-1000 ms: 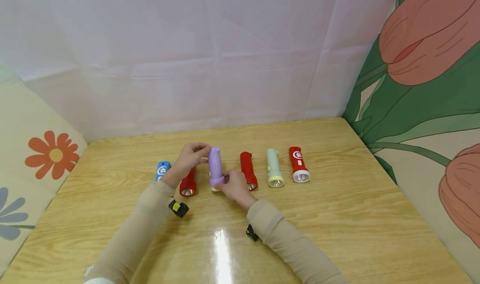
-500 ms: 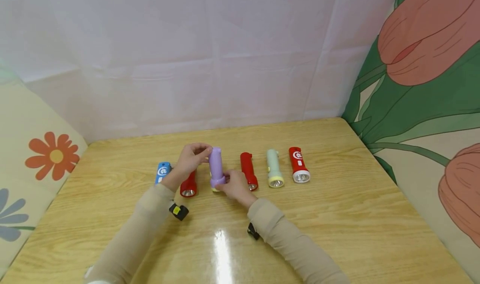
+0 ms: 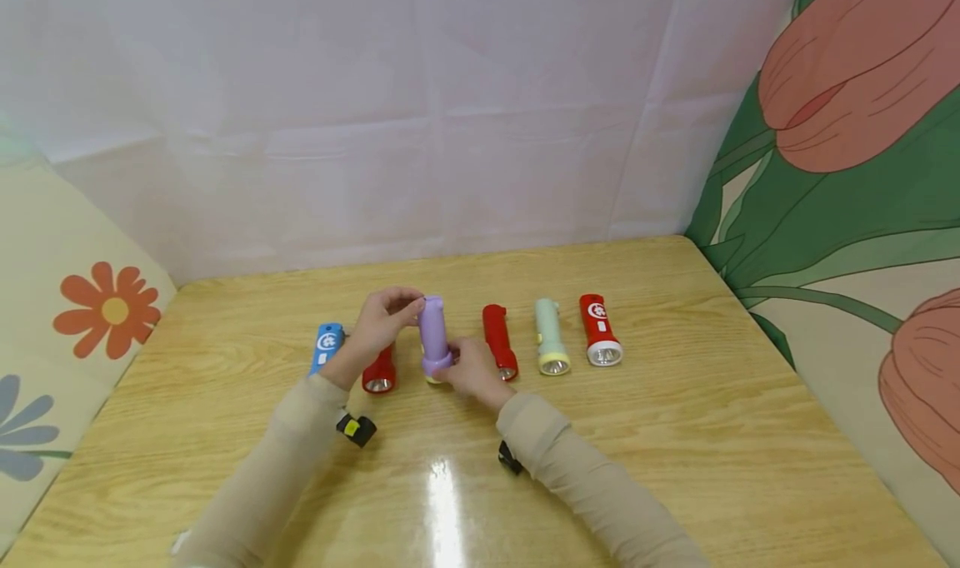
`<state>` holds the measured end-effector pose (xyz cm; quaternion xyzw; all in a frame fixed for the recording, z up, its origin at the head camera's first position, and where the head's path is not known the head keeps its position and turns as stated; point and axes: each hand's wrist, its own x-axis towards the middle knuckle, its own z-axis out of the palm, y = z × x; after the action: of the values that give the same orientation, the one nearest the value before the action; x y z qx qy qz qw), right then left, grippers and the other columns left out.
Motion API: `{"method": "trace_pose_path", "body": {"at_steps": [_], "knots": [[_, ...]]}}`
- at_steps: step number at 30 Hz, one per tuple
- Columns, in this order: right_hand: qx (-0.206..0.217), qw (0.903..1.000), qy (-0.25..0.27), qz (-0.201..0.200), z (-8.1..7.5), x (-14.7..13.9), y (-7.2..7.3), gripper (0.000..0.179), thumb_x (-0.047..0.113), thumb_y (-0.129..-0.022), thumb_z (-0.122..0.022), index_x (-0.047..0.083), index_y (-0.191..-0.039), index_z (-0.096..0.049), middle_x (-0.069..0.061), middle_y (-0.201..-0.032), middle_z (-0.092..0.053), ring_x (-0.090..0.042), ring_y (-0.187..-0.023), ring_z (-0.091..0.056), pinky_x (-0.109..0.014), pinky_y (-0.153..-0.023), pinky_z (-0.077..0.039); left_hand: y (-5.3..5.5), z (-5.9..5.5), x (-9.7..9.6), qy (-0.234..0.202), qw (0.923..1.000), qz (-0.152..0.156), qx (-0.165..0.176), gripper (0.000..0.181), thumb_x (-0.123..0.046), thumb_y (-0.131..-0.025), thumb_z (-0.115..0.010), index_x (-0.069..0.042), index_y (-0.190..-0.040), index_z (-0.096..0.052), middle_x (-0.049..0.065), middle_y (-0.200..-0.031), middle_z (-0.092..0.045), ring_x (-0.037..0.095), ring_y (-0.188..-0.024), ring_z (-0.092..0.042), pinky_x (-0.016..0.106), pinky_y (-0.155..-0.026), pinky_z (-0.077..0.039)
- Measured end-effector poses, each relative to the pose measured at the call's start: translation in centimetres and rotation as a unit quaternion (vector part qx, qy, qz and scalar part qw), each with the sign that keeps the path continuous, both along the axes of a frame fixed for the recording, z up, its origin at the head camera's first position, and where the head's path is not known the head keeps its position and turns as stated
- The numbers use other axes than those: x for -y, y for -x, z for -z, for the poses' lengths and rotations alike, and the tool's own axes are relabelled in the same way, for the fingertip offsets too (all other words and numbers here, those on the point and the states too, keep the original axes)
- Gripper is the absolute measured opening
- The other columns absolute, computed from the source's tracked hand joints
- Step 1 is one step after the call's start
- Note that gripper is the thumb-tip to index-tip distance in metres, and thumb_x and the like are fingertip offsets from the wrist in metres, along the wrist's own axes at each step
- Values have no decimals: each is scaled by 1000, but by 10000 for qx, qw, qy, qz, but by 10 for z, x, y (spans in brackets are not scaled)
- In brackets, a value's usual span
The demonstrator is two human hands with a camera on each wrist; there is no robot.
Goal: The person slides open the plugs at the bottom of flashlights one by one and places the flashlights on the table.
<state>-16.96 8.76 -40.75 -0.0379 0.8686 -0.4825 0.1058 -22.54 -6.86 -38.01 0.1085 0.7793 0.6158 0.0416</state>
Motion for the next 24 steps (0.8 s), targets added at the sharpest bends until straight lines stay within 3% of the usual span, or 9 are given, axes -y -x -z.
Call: {"method": "trace_pose_path", "body": {"at_steps": [13, 24], "knots": [[-51, 9997, -30, -242, -3, 1, 1, 43, 16, -76, -73, -1, -113, -59, -10, -101, -64, -22, -92, -59, -39, -83, -48, -10, -5, 5, 129, 9996, 238, 9, 25, -12, -88, -59, 2, -110, -58, 14, -107, -61, 24, -96, -58, 32, -77, -51], [-376, 9987, -191, -294, -2, 1, 0, 39, 16, -72, -76, 1, -106, -62, -8, -95, -66, -20, -87, -60, -38, -81, -48, -15, -5, 12, 131, 9998, 154, 84, 25, -13, -89, -58, 0, -111, -58, 13, -106, -60, 24, -94, -57, 41, -79, -50]]}}
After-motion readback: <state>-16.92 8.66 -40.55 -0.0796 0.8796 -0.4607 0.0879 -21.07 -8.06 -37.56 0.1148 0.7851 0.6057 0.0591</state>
